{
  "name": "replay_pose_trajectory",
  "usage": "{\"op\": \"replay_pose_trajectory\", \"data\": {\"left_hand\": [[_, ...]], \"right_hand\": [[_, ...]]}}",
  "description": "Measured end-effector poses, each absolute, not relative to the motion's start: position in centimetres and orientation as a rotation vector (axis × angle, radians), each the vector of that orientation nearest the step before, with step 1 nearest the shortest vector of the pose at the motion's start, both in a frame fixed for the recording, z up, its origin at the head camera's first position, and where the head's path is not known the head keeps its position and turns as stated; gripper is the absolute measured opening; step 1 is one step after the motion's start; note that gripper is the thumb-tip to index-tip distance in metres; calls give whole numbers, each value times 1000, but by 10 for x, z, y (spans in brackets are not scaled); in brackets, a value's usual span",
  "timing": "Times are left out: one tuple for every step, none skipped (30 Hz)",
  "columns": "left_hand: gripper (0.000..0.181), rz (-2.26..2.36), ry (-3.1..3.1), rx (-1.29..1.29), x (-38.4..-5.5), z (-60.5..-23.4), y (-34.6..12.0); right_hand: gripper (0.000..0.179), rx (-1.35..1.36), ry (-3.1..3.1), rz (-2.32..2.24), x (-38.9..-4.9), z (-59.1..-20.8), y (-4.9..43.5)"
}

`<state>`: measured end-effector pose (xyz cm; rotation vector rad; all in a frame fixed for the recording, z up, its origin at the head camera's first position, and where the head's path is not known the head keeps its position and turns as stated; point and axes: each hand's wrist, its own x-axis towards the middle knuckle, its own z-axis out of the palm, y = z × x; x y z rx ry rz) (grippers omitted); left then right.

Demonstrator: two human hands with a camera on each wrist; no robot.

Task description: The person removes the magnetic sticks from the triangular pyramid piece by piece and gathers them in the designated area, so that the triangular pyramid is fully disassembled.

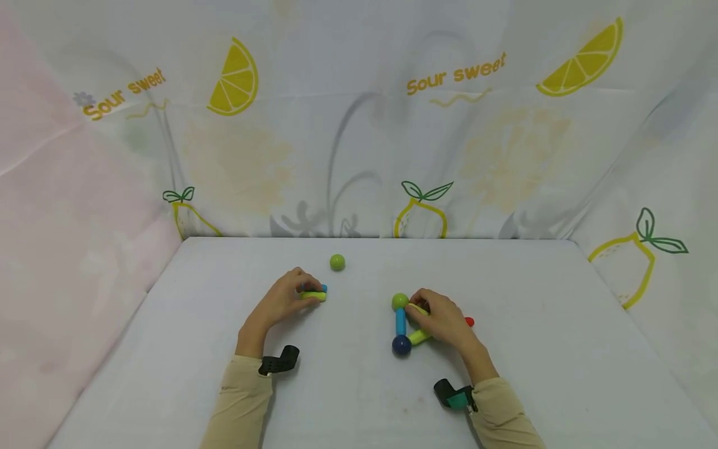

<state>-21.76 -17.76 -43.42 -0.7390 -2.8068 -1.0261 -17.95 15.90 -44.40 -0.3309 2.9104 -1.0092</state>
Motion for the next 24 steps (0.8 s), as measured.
{"op": "replay_pose_trajectory", "data": {"left_hand": [[20, -1019, -2790, -752, -218, -432, -176], [20, -1018, -2772, -765, -218, -429, -172], [20, -1019, -2751, -780, -218, -426, -167], [20, -1017, -2728, -800, -218, -424, -161], [21, -1016, -2705, -825, -217, -422, -153], [21, -1021, -2686, -860, -216, -421, -144], [22, -1040, -2678, -892, -214, -421, -134], [23, -1065, -2675, -929, -213, -422, -123], [24, -1095, -2679, -963, -211, -424, -111], [25, -1124, -2690, -996, -209, -427, -100], [27, -1156, -2704, -1029, -208, -431, -89], [29, -1183, -2716, -1060, -207, -435, -79], [33, -1198, -2726, -1091, -207, -439, -69], [37, -1211, -2725, -1126, -207, -443, -61], [41, -1204, -2724, -1162, -207, -447, -54], [46, -1191, -2718, -1193, -208, -451, -49], [48, -1180, -2708, -1219, -208, -454, -45], [50, -1170, -2701, -1234, -208, -457, -42], [49, -1165, -2696, -1242, -208, -459, -40], [47, -1176, -2683, -1249, -208, -461, -39], [45, -1175, -2674, -1251, -208, -462, -39], [44, -1188, -2666, -1248, -209, -463, -38], [42, -1206, -2649, -1250, -209, -462, -38], [41, -1218, -2635, -1252, -210, -462, -38]], "right_hand": [[18, -331, 2912, -1010, -180, -444, 159], [18, -330, 2914, -1008, -180, -444, 159], [18, -334, 2920, -1005, -180, -445, 159], [17, -333, 2922, -1009, -180, -445, 159], [17, -335, 2925, -1011, -180, -445, 159], [17, -339, 2925, -1018, -180, -445, 159], [17, -341, 2923, -1023, -180, -445, 158], [17, -347, 2923, -1026, -180, -445, 158], [17, -350, 2923, -1028, -179, -445, 157], [16, -350, 2922, -1029, -179, -445, 157], [16, -356, 2924, -1027, -179, -446, 156], [16, -358, 2927, -1031, -179, -446, 155], [16, -360, 2931, -1031, -179, -446, 155], [16, -366, 2933, -1039, -179, -446, 154], [16, -368, 2935, -1043, -179, -447, 154], [16, -372, 2939, -1040, -179, -447, 154], [16, -374, 2940, -1043, -179, -448, 154], [17, -378, 2941, -1045, -179, -448, 154], [17, -383, 2942, -1042, -179, -449, 154], [18, -390, 2949, -1038, -178, -449, 154], [18, -390, 2955, -1031, -179, -449, 155], [18, -391, 2967, -1025, -179, -449, 155], [18, -396, 2970, -1037, -179, -448, 156], [18, -399, 2980, -1037, -180, -447, 157]]}}
